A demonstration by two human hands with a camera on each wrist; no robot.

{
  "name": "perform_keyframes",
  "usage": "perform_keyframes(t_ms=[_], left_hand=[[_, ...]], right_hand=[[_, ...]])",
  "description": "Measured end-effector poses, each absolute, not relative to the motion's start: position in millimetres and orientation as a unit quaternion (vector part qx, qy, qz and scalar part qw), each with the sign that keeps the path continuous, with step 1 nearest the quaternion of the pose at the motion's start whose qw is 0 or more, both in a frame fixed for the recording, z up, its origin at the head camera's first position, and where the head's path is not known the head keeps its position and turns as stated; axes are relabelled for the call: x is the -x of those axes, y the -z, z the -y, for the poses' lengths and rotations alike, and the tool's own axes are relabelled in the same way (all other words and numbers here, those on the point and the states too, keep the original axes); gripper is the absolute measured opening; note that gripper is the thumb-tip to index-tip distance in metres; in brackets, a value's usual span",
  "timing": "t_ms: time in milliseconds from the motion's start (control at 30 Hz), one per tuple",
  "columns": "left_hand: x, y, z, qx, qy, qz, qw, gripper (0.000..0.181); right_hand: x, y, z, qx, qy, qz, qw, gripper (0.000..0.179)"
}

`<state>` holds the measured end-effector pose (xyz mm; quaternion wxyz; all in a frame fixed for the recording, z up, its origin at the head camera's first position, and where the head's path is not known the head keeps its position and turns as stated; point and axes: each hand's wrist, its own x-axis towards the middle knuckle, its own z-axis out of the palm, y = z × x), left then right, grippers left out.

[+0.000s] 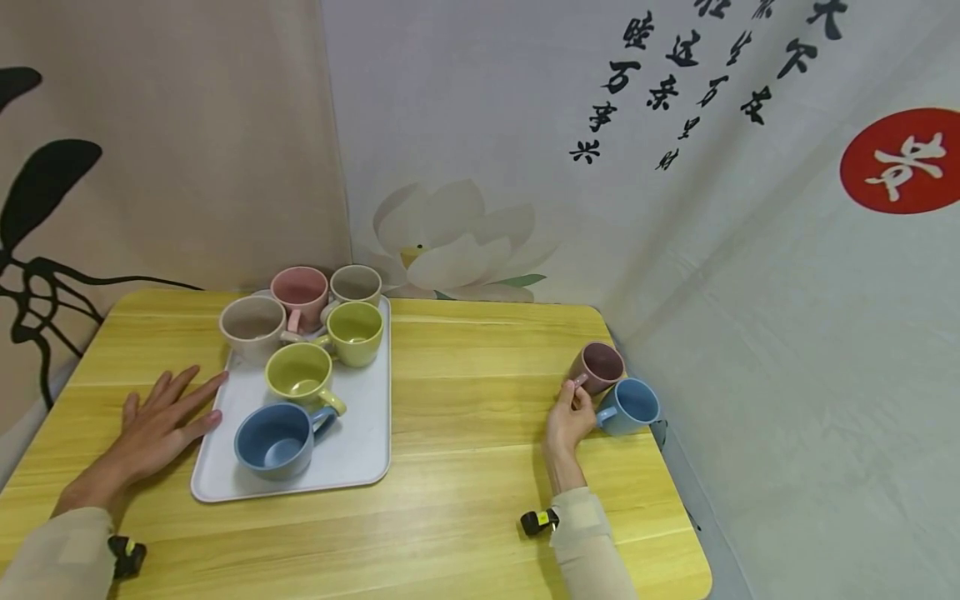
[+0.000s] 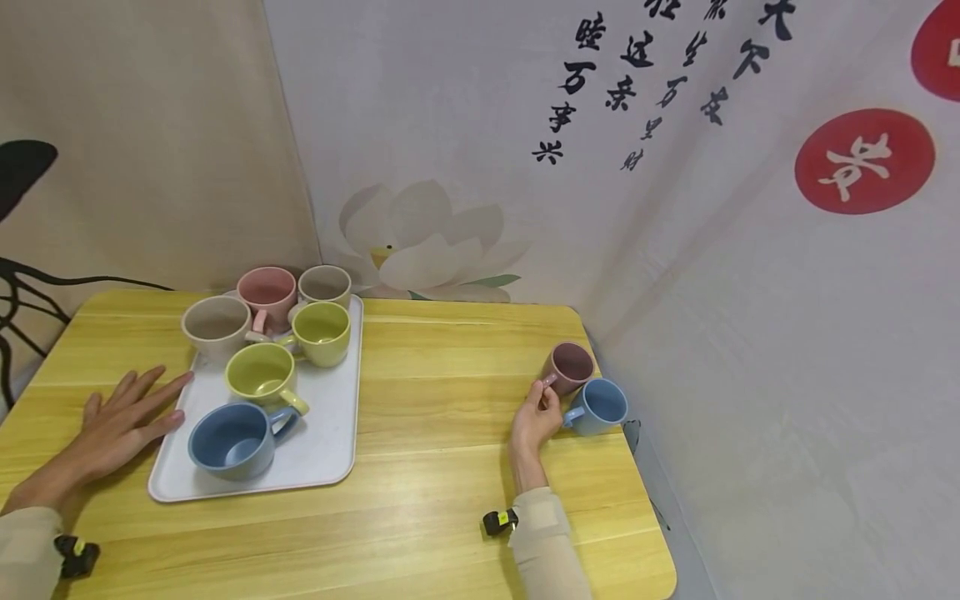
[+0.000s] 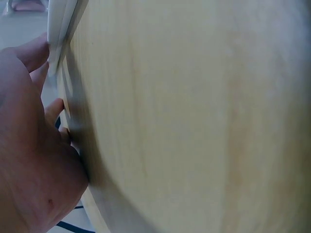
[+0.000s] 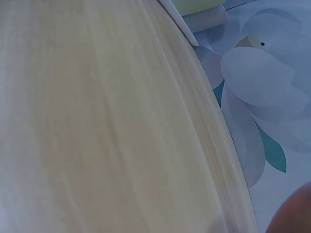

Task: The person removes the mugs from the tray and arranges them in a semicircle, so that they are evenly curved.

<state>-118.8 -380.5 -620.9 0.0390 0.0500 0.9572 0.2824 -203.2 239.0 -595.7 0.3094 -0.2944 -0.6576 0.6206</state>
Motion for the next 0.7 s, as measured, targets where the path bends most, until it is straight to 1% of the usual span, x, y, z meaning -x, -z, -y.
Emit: perform_keyframes(t_ms=[200, 333, 500, 700], left_hand=[[118.2, 620.9, 380.4, -0.049, -0.284, -0.957, 0.041, 0.072], [118.2, 621.0, 380.5, -0.050, -0.283, -0.957, 0.042, 0.072], [118.2, 620.9, 380.6, -0.049, -0.285, -0.956, 0.043, 0.072], [118.4, 620.8, 380.4, -0.047, -0.282, -0.957, 0.044, 0.073]], right_hand=[[199.2, 596.6, -239.0, 0.291, -0.628, 0.657, 0.298, 0.020], [194.3, 593.8, -236.8, 0.277, -0.636, 0.659, 0.289, 0.024], [187.6, 591.5, -234.5, 0.250, -0.646, 0.665, 0.278, 0.039], [178.4, 589.3, -230.0, 0.243, -0.658, 0.661, 0.265, 0.055]])
